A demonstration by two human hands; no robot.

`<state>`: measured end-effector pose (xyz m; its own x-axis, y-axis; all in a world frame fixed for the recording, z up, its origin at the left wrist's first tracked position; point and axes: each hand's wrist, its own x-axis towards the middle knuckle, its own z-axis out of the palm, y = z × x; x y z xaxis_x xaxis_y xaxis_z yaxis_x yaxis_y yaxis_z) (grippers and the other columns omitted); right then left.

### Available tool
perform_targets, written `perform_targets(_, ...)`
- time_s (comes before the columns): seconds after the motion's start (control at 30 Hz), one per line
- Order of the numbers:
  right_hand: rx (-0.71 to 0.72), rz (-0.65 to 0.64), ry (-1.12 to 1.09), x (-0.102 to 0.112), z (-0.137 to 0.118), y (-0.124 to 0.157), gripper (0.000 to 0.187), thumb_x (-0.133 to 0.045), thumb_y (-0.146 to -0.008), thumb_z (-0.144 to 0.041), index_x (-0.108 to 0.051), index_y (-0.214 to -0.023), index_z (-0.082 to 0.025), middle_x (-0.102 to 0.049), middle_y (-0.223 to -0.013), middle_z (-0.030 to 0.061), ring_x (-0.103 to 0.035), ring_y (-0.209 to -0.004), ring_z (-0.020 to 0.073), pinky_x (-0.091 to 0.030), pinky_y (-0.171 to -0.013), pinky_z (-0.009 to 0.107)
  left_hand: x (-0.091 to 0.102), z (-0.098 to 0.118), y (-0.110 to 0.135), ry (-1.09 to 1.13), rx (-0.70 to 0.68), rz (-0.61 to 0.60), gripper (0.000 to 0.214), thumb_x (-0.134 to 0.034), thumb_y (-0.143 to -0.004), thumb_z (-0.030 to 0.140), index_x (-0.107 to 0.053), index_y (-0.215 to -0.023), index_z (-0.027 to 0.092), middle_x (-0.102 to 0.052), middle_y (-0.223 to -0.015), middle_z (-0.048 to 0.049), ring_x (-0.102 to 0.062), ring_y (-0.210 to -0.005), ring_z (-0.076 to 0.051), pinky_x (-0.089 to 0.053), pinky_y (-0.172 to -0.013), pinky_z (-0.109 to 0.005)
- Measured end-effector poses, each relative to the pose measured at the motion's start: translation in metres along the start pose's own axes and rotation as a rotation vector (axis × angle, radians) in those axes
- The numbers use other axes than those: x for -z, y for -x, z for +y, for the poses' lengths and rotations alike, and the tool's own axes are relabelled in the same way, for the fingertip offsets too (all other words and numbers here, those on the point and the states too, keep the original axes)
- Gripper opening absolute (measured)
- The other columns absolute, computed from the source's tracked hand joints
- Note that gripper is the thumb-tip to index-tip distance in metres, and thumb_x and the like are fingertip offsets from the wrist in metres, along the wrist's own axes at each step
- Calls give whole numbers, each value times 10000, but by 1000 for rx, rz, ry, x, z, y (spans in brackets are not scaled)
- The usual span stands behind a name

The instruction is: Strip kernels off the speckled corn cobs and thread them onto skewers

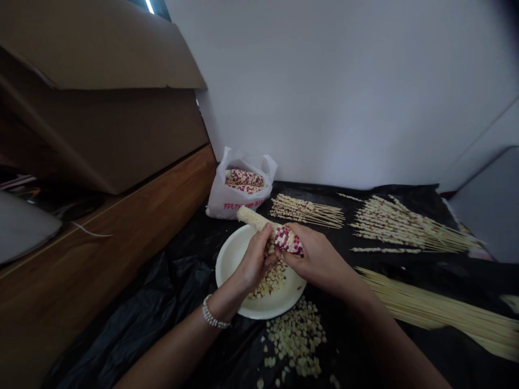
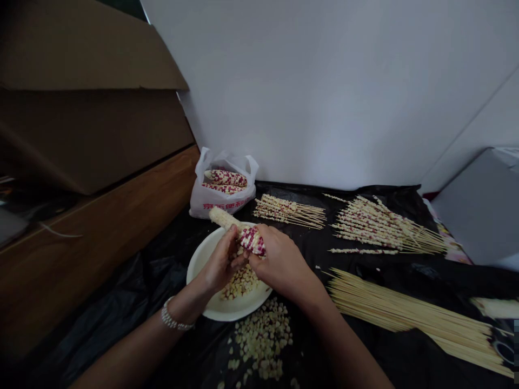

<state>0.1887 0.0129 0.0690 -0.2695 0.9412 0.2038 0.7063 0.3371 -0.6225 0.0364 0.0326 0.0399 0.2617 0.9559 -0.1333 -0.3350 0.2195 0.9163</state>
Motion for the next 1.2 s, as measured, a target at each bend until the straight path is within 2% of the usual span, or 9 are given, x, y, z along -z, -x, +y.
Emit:
perform_targets(0.17, -21, -22, 32, 1, -5, 2, 158, -540, -824, -179, -533, -979, -206, -662, -997, 69, -602, -893, 218, -416, -802, 326, -4, 1, 0, -29, -7, -1, 388, -703, -808, 539, -531, -780, 192, -501, -662, 22, -406, -547, -90, -296, -504, -214)
perform_targets(0.43, -24, -32, 33, 1, -4, 2, 145, -543, -833, -206, -521, -976, -215, -666, -1011, 66, -605, -888, 219, -419, -797, 323, -1, -3, -2, -93, -51, 43, 411, -595, -860, 615, -533, -789, 215, -499, -678, -13, -424, -596, -141, -331, -526, -264)
perform_targets(0.53, -25, -10, 109, 2, -7, 3, 204, -530, -834, -200, -540, -1037, -204, -658, -1060, 84, -613, -962, 243, -429, -830, 338, 1, -5, -2, -98, -46, 18, 461, -593, -856, 656, -524, -774, 208, -475, -656, 5, -380, -563, -118, -289, -500, -249)
perform_targets(0.63, -42, -3, 218, 2, -13, 5, 304, -509, -824, -166, -544, -1126, -180, -645, -1119, 114, -622, -984, 263, -438, -813, 351, 2, -7, -3, -123, -31, 1, 474, -670, -811, 644, -514, -763, 199, -428, -595, 43, -313, -505, -85, -216, -471, -235)
perform_targets(0.83, -52, -21, 249, -3, -17, 5, 334, -514, -849, -187, -528, -1181, -156, -652, -1122, 127, -631, -973, 265, -435, -787, 342, 0, -7, -5, -85, -40, 58, 493, -683, -796, 638, -488, -713, 193, -409, -548, 64, -291, -468, -63, -190, -457, -222)
perform_targets(1.07, -58, -40, 141, 0, -7, 2, 182, -525, -827, -195, -505, -1008, -208, -663, -1006, 65, -609, -900, 222, -408, -776, 310, 4, -11, -5, -186, -79, 14, 548, -604, -851, 664, -463, -602, 196, -381, -461, 53, -274, -419, -65, -154, -443, -249)
perform_targets(1.2, -58, -66, 98, 5, -5, 1, 154, -506, -817, -187, -498, -968, -215, -662, -980, 54, -613, -870, 215, -418, -773, 310, -1, -7, -1, -182, -100, 20, 509, -605, -861, 639, -490, -644, 194, -454, -522, 33, -346, -469, -85, -227, -460, -238)
